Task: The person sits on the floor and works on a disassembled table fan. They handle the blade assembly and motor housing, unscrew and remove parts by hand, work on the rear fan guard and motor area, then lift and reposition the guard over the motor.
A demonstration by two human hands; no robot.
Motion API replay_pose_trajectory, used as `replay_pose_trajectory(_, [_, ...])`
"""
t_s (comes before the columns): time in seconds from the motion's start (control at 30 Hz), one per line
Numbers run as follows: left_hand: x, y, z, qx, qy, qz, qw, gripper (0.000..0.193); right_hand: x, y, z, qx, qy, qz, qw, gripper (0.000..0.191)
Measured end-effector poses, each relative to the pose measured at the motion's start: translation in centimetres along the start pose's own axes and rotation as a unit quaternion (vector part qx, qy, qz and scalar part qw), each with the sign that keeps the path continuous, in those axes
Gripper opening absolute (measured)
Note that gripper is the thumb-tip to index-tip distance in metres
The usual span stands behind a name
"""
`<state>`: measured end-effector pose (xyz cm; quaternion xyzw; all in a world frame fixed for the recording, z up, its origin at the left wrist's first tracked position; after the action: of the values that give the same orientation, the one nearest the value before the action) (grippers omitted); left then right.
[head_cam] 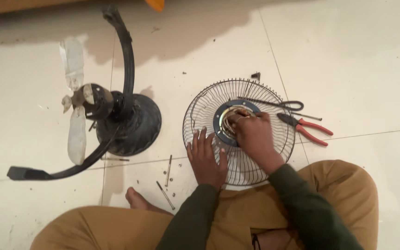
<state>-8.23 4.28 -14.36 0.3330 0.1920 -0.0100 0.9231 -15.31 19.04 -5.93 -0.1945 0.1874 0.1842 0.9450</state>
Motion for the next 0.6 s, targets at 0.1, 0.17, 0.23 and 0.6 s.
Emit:
replay_pose_trajectory(0.1, [-0.1,0.1,0.2,-0.002,0.007,-0.01,1.0,0.051,0.0,1.0,-0.6,-0.104,-0.008,-0.101,0.989,0.019])
replay_pose_trajectory(0.17, [-0.2,0.2,0.4,-0.01,0.017,-0.014,1.0,0.05,0.1,0.3,-0.5,-0.077,0.034,-0.022,0.996,0.023])
replay_pose_trajectory(0.23, [0.1,0.1,0.5,-0.015,0.003,-0.002,1.0,0.05,0.4,-0.1,-0.6,-0.072,0.045,0.002,0.996,0.024])
replay_pose_trajectory(0.6, [0.1,-0.2,0.1,-0.02,-0.008,0.001,1.0,0.052,0.9,1.5,-1.6,-0.228,-0.033,-0.201,0.952,0.019])
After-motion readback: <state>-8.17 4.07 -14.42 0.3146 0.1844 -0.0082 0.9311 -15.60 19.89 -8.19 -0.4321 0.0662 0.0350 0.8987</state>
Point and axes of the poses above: each hand's wrist, its own x-axis away from the middle knuckle, its own z-axis out of the back of the hand, y = z × x, the point moved 4 cm from there along -x, towards the middle knuckle, and after that the axes turned 2 degrees about -x, right-handed, at the moved point
